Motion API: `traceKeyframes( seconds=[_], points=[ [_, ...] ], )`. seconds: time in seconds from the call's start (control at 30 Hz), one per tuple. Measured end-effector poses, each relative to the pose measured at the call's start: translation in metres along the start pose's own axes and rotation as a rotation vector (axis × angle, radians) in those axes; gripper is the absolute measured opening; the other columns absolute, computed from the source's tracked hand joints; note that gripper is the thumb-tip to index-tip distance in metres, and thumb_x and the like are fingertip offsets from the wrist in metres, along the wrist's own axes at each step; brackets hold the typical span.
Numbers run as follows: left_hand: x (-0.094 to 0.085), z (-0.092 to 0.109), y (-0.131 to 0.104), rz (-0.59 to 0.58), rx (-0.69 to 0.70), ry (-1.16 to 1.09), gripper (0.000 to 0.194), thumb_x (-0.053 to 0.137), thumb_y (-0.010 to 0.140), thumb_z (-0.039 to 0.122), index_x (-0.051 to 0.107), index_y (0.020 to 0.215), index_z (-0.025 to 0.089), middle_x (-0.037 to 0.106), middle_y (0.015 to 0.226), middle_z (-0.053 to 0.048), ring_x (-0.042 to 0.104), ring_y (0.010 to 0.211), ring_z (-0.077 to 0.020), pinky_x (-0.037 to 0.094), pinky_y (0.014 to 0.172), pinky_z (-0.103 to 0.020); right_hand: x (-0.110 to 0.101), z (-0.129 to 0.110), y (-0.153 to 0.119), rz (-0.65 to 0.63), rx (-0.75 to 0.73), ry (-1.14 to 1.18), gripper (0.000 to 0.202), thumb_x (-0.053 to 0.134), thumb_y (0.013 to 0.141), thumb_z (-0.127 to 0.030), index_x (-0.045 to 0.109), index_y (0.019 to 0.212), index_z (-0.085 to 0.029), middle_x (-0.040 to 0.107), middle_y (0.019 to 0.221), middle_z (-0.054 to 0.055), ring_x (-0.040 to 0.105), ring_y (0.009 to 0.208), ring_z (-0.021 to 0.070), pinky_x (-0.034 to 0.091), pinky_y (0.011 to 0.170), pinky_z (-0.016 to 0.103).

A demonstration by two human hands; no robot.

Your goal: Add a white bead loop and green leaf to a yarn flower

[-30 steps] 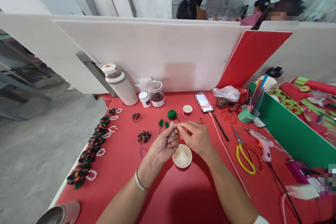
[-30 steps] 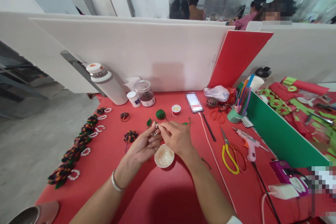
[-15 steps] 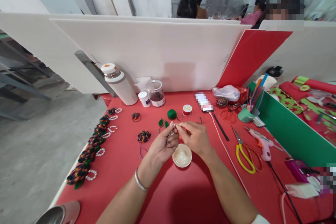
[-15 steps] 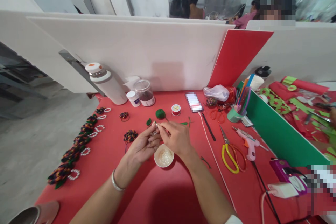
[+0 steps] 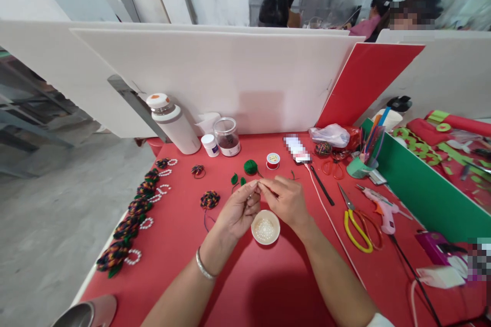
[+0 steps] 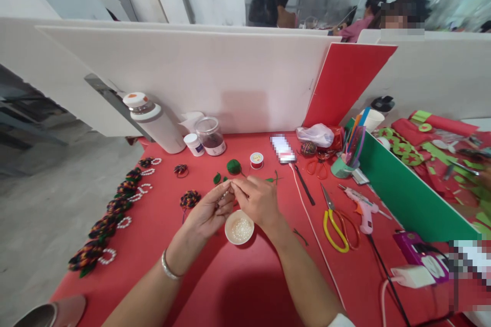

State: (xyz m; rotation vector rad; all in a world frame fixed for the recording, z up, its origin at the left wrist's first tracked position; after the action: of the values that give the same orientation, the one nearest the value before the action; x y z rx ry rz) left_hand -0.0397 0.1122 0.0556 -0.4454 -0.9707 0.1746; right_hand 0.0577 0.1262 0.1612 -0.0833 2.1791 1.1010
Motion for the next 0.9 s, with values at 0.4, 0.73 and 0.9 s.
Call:
traceKeyframes(
  seconds=[0.4, 0.73, 0.9],
  points=[
    [-0.003, 0.009, 0.002, -0.014, 0.066, 0.046, 0.033, 0.084, 0.071, 0.023, 0.053, 0.068, 0.013, 0.043, 0.054, 0.008, 0.030, 0.040, 0.0003, 0.023, 0.033, -0.010, 0.002, -0.008, -0.001, -0.039, -0.098, -0.092, 0.025, 0.057, 0.099, -0.028, 0.077, 0.086, -0.022, 0.058, 0.059, 0.000, 0.051, 0.056, 0.0114, 0.035, 0.057, 0.026],
    [-0.005, 0.015, 0.003, 0.001, 0.118, 0.044, 0.029, 0.083, 0.072, 0.017, 0.055, 0.070, 0.012, 0.045, 0.057, 0.007, 0.028, 0.041, 0.0002, 0.022, 0.033, -0.011, 0.002, -0.005, 0.000, -0.047, -0.067, -0.089, 0.026, 0.055, 0.100, -0.027, 0.076, 0.086, -0.022, 0.064, 0.062, 0.001, 0.057, 0.058, 0.0119, 0.038, 0.058, 0.026],
    [-0.009, 0.020, 0.002, 0.049, 0.126, 0.015, 0.022, 0.078, 0.078, 0.017, 0.058, 0.072, 0.010, 0.051, 0.061, 0.004, 0.029, 0.041, 0.0006, 0.020, 0.033, -0.010, -0.002, -0.001, 0.001, -0.010, -0.020, -0.028, 0.023, 0.056, 0.100, -0.026, 0.075, 0.087, -0.021, 0.070, 0.068, 0.003, 0.063, 0.063, 0.0126, 0.044, 0.063, 0.025]
  ],
)
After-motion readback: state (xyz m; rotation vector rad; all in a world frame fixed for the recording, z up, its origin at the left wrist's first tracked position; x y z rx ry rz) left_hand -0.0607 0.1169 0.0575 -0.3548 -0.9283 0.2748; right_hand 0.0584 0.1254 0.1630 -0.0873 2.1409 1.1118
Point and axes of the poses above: each hand's wrist, its own y-axis towards the middle knuckle, its own x-axis out of the palm, z = x × y, the point moved 10 cm from there along y, towards the middle knuckle
